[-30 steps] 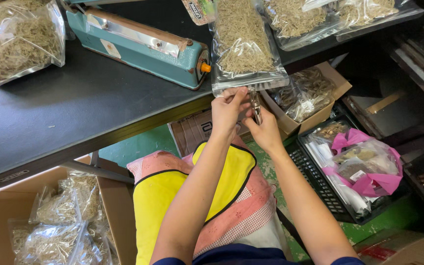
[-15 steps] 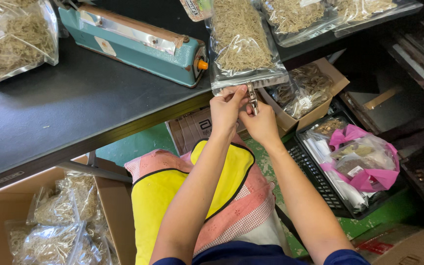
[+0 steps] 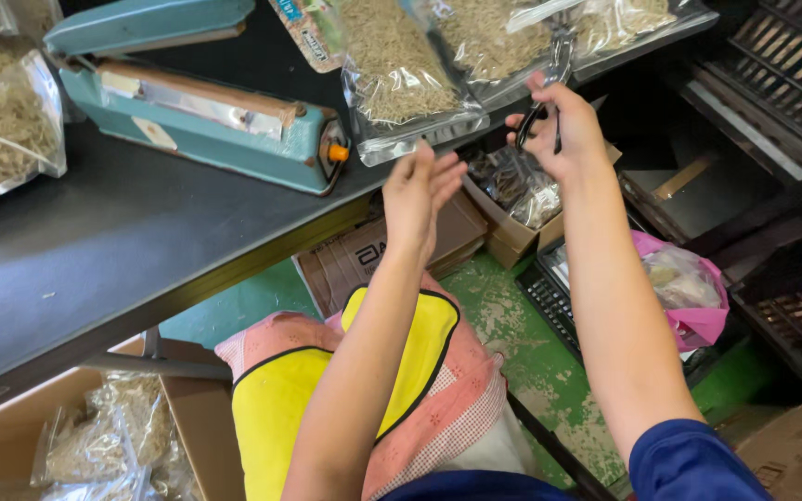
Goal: The person repeatedly fills clear plastic bags with dried noodles, seals them using a heat sealer, and secures the top with pliers. They then place the sealed bags into a cardboard box.
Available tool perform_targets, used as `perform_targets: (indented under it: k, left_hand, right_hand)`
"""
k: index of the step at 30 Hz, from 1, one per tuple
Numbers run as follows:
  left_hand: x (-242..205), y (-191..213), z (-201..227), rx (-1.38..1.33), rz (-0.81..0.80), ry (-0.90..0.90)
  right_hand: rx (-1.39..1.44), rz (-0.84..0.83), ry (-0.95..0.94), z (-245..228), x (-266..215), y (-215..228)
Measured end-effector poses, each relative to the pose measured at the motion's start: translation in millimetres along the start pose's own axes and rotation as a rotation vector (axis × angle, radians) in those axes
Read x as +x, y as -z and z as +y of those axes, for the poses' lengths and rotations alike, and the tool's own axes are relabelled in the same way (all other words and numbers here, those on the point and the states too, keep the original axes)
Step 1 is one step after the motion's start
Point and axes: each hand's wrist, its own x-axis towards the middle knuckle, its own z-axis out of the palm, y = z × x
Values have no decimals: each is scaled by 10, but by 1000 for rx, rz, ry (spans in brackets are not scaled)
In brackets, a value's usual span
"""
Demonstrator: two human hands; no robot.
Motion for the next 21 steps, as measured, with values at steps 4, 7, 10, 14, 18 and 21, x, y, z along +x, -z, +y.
perform_targets:
  k: [4, 7, 10, 14, 18, 21]
  left_hand:
    - [-25, -45, -307, 93, -59, 167]
    - [165, -179, -558, 19, -38, 213]
    - [364, -328, -785, -11, 29, 162]
    - [501, -358, -917, -26, 59, 54]
    - [490, -321, -956, 15, 54, 24]
    - [494, -327, -936, 0, 51, 17]
  right_hand:
    - [100, -183, -21, 194, -226, 115]
    - [173, -243, -60, 425, -544, 162]
    - [96, -200, -14, 530, -716, 202]
    - [-496, 23, 229, 682, -778, 265]
    - [-763, 87, 144, 831, -783, 334]
    - [-911, 113, 197, 860, -704, 307]
